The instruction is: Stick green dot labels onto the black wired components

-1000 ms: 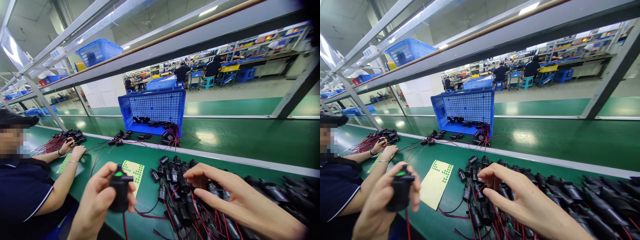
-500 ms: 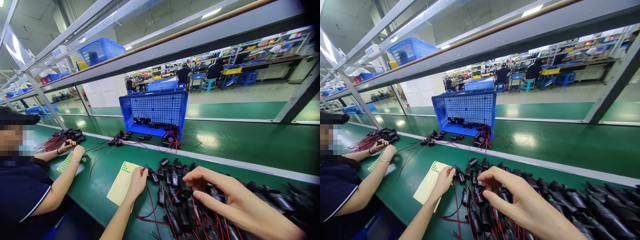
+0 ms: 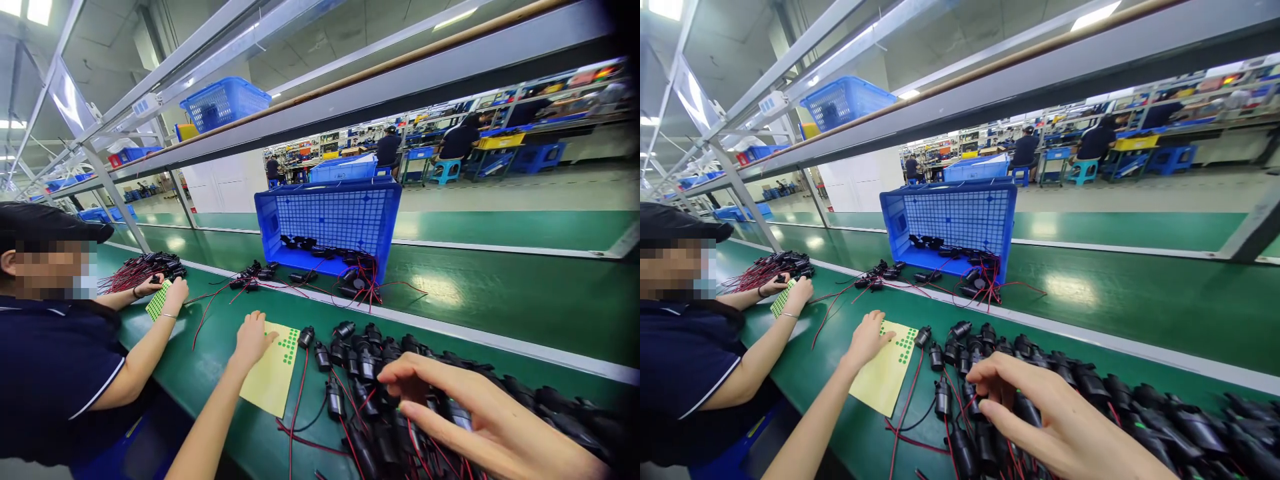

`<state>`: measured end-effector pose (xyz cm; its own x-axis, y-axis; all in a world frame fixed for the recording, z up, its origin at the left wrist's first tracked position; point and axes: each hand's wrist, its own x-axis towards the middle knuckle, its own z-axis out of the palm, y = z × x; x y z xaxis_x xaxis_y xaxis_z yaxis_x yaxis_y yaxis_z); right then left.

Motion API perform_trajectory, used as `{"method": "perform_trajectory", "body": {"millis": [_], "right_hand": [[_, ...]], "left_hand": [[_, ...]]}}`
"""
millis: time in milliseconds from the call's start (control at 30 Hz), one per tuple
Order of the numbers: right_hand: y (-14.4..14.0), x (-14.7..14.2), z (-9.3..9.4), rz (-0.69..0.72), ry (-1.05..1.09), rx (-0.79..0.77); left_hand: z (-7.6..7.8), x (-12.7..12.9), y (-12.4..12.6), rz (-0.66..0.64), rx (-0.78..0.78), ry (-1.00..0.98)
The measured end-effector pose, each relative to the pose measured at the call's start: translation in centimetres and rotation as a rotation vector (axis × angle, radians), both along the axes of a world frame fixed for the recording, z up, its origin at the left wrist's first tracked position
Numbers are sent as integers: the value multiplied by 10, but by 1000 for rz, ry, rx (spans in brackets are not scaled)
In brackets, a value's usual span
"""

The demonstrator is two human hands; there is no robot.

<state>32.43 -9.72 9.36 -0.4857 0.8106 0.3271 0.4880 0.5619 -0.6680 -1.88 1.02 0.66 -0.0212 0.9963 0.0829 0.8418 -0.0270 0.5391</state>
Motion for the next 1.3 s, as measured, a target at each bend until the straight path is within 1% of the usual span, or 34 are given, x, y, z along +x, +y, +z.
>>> {"method": "perform_trajectory", "body": {"millis": [67,133,200,267,333,400,500,600,667,767,833,933,1000,1067,1200,1300], "right_hand": [[0,-1,-1,2,-46,-62],[-1,-1,0,10,-97,-119],[-1,-1,0,17,-122,-141],[-1,-2,1,22,-124,-127],[-1,-7,2,23,-110,-83],[-2,-18,3,-1,-56,-9],[-9,-39,-1,-77,74,137],[-19,-57,-12,-84,131,289],[-24,-63,-19,-72,127,397],[-27,-63,-25,-120,93,522],[-26,-62,-25,-160,84,576],[-24,-62,-22,-190,111,638],[-24,-61,-20,-196,117,646],[-25,-61,-19,-174,89,618],[-29,-60,-21,-132,34,594],[-30,-64,-26,-109,-4,628]], "left_hand": [[1,-22,6,-23,-47,9],[-2,-34,10,-37,-84,-25],[-4,-39,9,-32,-103,-101],[-2,-40,2,-24,-127,-222],[5,-38,-10,-32,-164,-382],[20,-33,-26,-54,-191,-555],[47,-11,-57,-97,-181,-766],[70,26,-86,-173,-191,-900],[78,53,-103,-260,-228,-1046],[84,83,-119,-345,-298,-1227],[86,94,-124,-356,-311,-1261],[88,98,-127,-340,-295,-1276],[90,98,-128,-307,-290,-1251],[90,96,-130,-259,-270,-1193],[84,92,-133,-174,-231,-1117],[77,92,-134,-159,-287,-1158]]}}
